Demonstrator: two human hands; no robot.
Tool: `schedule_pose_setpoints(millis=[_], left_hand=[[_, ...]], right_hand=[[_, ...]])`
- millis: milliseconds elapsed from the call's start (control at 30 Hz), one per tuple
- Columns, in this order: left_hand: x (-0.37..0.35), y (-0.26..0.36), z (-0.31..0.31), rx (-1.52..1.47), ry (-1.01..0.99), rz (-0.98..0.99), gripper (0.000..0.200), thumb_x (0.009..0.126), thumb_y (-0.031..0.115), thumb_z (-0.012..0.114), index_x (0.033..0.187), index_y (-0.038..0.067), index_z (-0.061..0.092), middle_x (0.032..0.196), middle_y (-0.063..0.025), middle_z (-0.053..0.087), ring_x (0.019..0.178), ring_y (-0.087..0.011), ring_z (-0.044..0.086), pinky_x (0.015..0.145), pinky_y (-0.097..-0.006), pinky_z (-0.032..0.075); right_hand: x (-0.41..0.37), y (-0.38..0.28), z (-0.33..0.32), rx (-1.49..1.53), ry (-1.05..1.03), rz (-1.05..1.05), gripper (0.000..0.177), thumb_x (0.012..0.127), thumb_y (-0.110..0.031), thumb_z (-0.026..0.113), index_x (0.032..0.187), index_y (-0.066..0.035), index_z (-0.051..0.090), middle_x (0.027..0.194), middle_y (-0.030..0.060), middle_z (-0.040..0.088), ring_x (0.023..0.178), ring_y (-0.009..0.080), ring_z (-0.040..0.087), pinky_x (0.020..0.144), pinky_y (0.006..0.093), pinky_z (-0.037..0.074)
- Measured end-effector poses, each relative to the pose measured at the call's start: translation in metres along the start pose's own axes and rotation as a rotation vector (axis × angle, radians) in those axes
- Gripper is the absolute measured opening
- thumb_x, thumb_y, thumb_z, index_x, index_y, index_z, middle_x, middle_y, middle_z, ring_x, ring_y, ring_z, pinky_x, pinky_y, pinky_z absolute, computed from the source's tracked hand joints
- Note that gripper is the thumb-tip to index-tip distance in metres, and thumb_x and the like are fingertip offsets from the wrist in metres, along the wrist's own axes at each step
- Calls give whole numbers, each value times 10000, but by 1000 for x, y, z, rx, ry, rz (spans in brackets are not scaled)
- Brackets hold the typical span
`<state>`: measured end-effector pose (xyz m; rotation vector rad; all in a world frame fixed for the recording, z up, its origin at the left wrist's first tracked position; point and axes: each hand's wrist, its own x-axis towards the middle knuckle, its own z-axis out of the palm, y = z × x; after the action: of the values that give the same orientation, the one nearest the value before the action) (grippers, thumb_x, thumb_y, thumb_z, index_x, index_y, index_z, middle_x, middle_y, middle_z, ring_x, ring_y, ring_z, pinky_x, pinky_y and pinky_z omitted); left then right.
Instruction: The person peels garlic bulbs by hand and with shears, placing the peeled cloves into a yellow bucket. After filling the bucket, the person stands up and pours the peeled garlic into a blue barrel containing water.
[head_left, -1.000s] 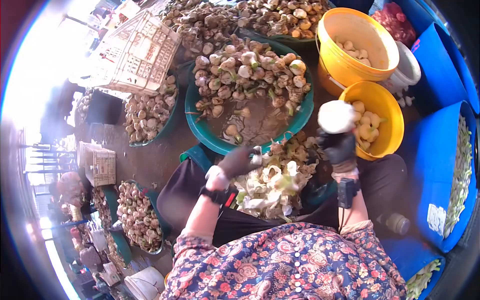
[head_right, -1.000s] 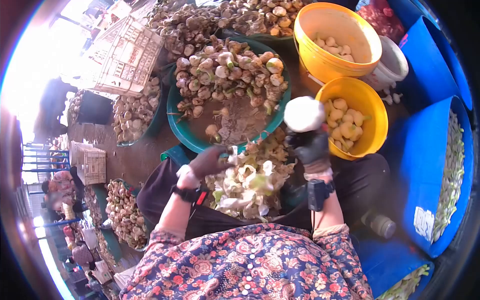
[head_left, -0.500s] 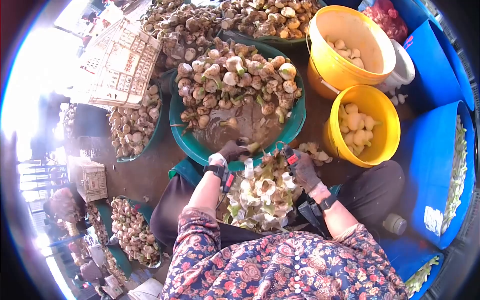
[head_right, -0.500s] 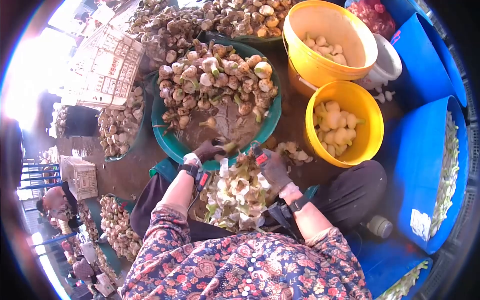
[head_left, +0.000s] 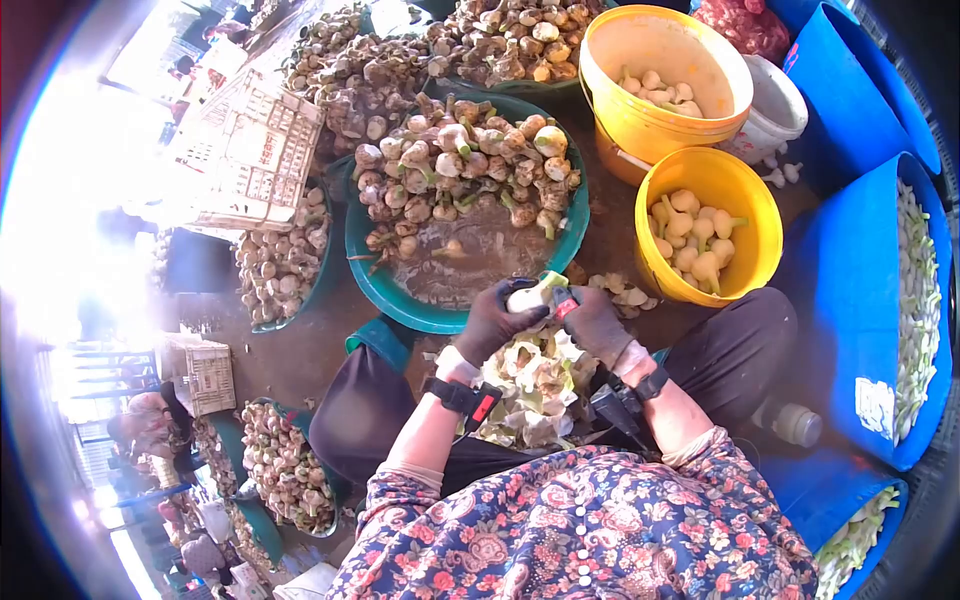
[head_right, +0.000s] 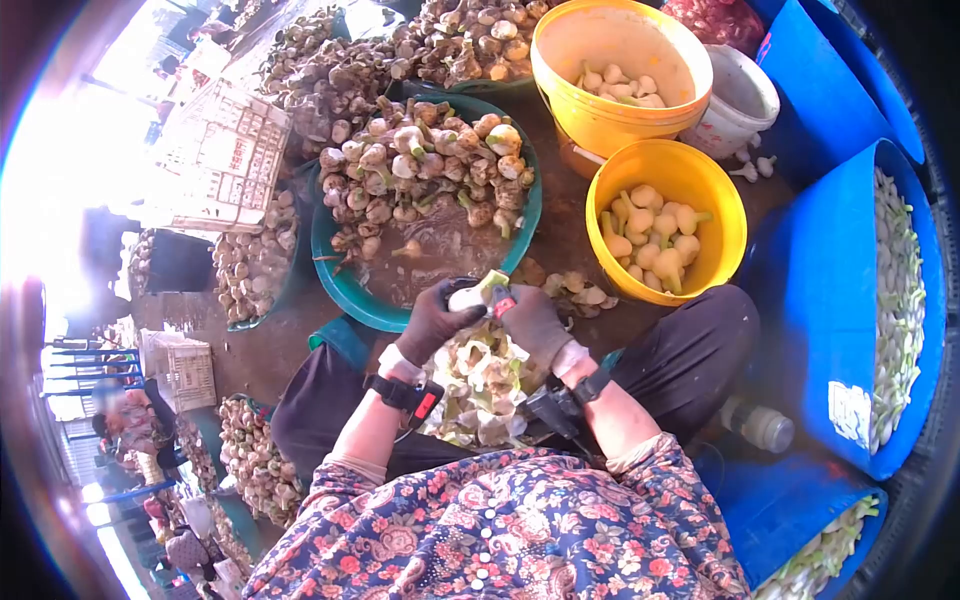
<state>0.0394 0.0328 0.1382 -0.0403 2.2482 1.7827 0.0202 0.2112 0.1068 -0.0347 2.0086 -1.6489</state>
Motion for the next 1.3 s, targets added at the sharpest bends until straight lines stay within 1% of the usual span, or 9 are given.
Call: schedule_pose_setpoints(millis=[33, 200, 300, 400, 500, 733, 867, 1100, 1300], left_hand=[[-3, 5, -10, -103, -58, -364, 489, 768, 278, 720, 1143, 8, 560, 1006, -52, 611, 831, -144, 587, 760, -263, 476], [-14, -15, 15, -895, -12, -187, 468, 842, 225, 635, 1219, -11, 489, 1018, -43, 611, 892, -130, 589, 762, -249, 490], [-18, -18, 30, -358, 53, -172, 414, 785, 140, 702, 1131, -13, 534, 1005, -65, 611, 900, -131, 581, 789, -282, 484], [-16, -15, 31, -49, 163, 45, 410, 767, 81, 714, 1131, -19, 552, 995, -40, 627, 862, -86, 567, 795, -252, 473], [-21, -22, 24, -1, 124, -83, 276, 802, 98, 684, 1045, -13, 615, 954, -18, 635, 823, -72, 562, 742, -237, 474], [-32, -19, 12, -566, 218, -295, 356, 878, 279, 596, 1066, -24, 584, 904, -66, 637, 775, -155, 612, 696, -259, 496], [-36, -13, -6, -405, 213, -348, 393, 883, 326, 579, 1075, -18, 578, 910, -70, 631, 808, -153, 618, 719, -263, 508], [-39, -16, -15, -745, 290, -244, 286, 865, 232, 619, 1019, -7, 599, 925, -49, 626, 839, -115, 591, 722, -237, 471], [-56, -18, -20, -539, 55, -213, 313, 823, 276, 670, 992, 20, 608, 854, 3, 602, 771, -55, 530, 687, -203, 421]], right_hand=[[-1, -1, -4, 188, -88, 73, 373, 902, -384, 484, 811, -44, 609, 661, 48, 584, 585, 160, 582, 494, 298, 447], [0, -5, 4, 671, -61, 297, 466, 868, -503, 520, 936, -49, 601, 724, 30, 589, 578, 127, 548, 497, 272, 460], [-16, -22, 3, 817, -126, 437, 492, 856, -553, 499, 946, -79, 594, 709, 24, 583, 627, 150, 578, 511, 290, 480], [24, 45, 13, 129, -171, -22, 414, 873, -467, 535, 930, -62, 603, 786, 47, 600, 622, 129, 556, 554, 271, 467], [12, 0, 5, -83, -195, 192, 350, 880, -333, 581, 1003, -5, 600, 860, 66, 607, 731, 108, 544, 688, 258, 452], [-10, -24, -1, 594, -280, -130, 425, 817, -194, 634, 1186, -21, 513, 1118, 91, 555, 1036, 165, 508, 908, 286, 396], [-14, -42, -1, -442, 14, -882, 435, 723, -105, 650, 1149, -99, 561, 1076, 151, 557, 1028, 352, 507, 940, 394, 395], [1, 4, 15, 268, 4, -70, 268, 789, -114, 634, 1036, -23, 579, 869, 65, 610, 806, 177, 591, 719, 286, 488], [-6, 36, 13, 354, -200, -80, 445, 835, -462, 496, 925, -43, 615, 787, 49, 623, 663, 151, 584, 624, 265, 478]])
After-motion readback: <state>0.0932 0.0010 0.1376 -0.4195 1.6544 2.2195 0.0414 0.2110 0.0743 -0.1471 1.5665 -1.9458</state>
